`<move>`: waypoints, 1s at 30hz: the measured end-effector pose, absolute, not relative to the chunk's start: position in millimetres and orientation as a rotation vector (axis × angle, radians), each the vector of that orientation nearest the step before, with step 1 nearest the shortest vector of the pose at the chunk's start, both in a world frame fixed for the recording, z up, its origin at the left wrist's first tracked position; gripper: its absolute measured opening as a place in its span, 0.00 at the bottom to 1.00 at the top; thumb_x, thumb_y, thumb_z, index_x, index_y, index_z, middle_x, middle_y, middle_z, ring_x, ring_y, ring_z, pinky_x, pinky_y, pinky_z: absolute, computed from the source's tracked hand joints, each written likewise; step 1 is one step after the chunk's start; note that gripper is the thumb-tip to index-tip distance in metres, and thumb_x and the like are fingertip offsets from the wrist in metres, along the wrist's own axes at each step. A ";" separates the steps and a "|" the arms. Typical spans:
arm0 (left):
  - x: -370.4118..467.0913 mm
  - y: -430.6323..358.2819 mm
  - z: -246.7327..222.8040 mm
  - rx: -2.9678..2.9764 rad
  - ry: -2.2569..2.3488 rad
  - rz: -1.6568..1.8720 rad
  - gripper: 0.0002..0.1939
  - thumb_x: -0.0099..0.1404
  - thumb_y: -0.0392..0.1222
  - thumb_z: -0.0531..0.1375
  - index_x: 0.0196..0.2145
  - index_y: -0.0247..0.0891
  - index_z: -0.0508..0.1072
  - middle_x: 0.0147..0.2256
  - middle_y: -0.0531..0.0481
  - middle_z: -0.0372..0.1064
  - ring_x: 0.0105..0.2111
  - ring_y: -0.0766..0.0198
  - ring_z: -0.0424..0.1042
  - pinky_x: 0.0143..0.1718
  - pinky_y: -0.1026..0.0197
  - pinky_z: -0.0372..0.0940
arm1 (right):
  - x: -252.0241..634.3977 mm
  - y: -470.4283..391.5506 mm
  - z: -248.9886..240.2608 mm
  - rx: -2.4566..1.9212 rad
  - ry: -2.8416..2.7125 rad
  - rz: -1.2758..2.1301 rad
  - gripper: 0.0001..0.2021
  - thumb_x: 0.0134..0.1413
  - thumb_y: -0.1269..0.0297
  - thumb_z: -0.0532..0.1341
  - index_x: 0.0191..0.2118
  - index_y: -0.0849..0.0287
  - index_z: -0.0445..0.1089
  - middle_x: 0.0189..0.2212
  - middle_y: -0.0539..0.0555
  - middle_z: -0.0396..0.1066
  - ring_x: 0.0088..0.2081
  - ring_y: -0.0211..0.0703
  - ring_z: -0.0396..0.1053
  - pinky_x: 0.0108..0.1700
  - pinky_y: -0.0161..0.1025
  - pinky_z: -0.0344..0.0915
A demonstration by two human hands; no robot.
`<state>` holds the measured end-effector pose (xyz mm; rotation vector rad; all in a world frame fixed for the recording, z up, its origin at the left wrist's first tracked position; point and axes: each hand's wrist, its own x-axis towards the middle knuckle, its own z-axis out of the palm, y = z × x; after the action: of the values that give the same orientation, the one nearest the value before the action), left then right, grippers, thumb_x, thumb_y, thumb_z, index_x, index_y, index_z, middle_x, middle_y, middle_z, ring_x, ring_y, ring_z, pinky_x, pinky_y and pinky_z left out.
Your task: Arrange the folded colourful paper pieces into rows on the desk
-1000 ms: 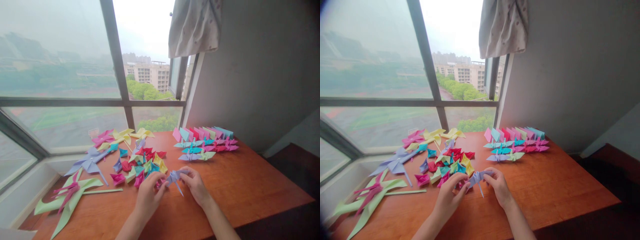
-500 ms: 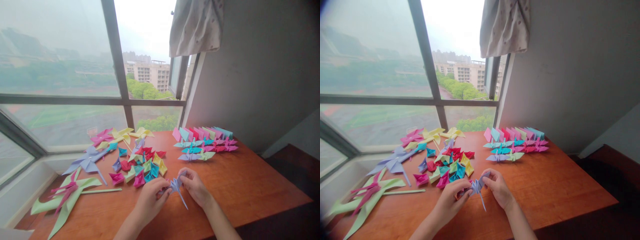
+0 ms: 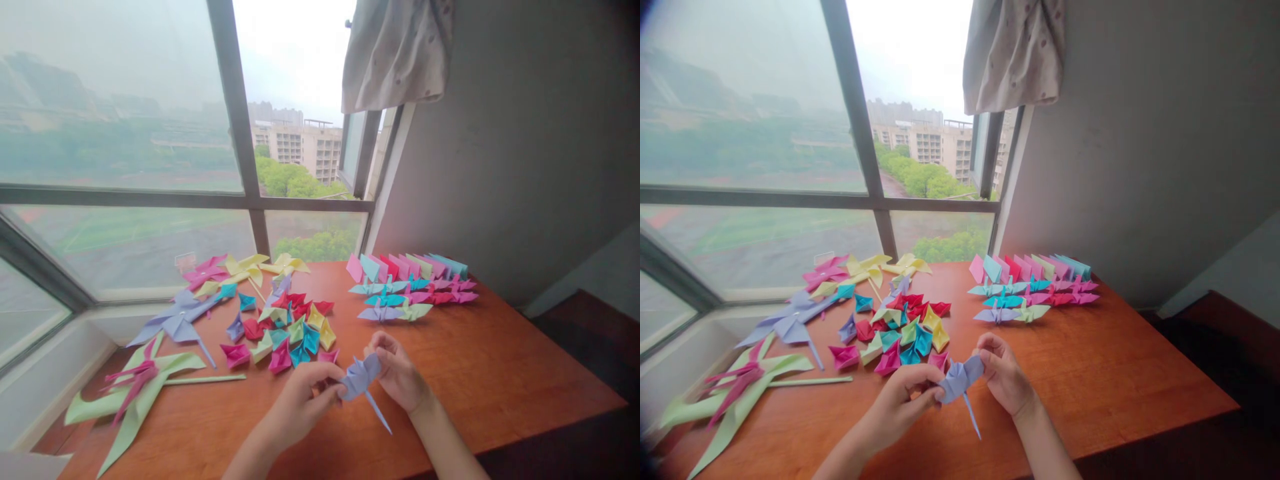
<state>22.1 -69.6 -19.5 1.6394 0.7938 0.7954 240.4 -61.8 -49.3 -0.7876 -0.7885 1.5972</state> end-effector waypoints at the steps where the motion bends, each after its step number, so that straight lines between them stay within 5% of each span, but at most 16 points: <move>1: 21.6 -69.2 -19.1 1.606 0.767 0.772 0.12 0.65 0.47 0.62 0.33 0.34 0.77 0.26 0.48 0.73 0.27 0.65 0.70 0.29 0.67 0.61 | 241.0 -61.5 -49.4 -0.786 -0.784 1.590 0.18 0.41 0.54 0.72 0.32 0.55 0.65 0.22 0.45 0.60 0.24 0.35 0.58 0.30 0.33 0.58; 21: 18.4 -64.9 -13.6 1.293 0.777 0.952 0.19 0.59 0.55 0.65 0.27 0.33 0.72 0.23 0.51 0.70 0.24 0.68 0.65 0.26 0.68 0.58 | 246.3 -46.2 -60.6 -0.848 -0.622 1.319 0.14 0.45 0.56 0.71 0.34 0.56 0.68 0.22 0.45 0.60 0.23 0.33 0.56 0.23 0.31 0.52; 30: 20.7 -62.9 -13.9 1.369 0.907 1.038 0.18 0.64 0.54 0.61 0.30 0.34 0.73 0.24 0.50 0.71 0.22 0.68 0.64 0.23 0.68 0.57 | 230.6 -61.0 -56.5 -1.094 -1.141 1.189 0.13 0.49 0.53 0.68 0.36 0.57 0.73 0.29 0.51 0.70 0.32 0.40 0.66 0.33 0.36 0.62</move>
<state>20.7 -62.9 -13.9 1.3690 0.9069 1.0385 230.6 -61.0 -56.5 -1.0941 -1.1410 1.1886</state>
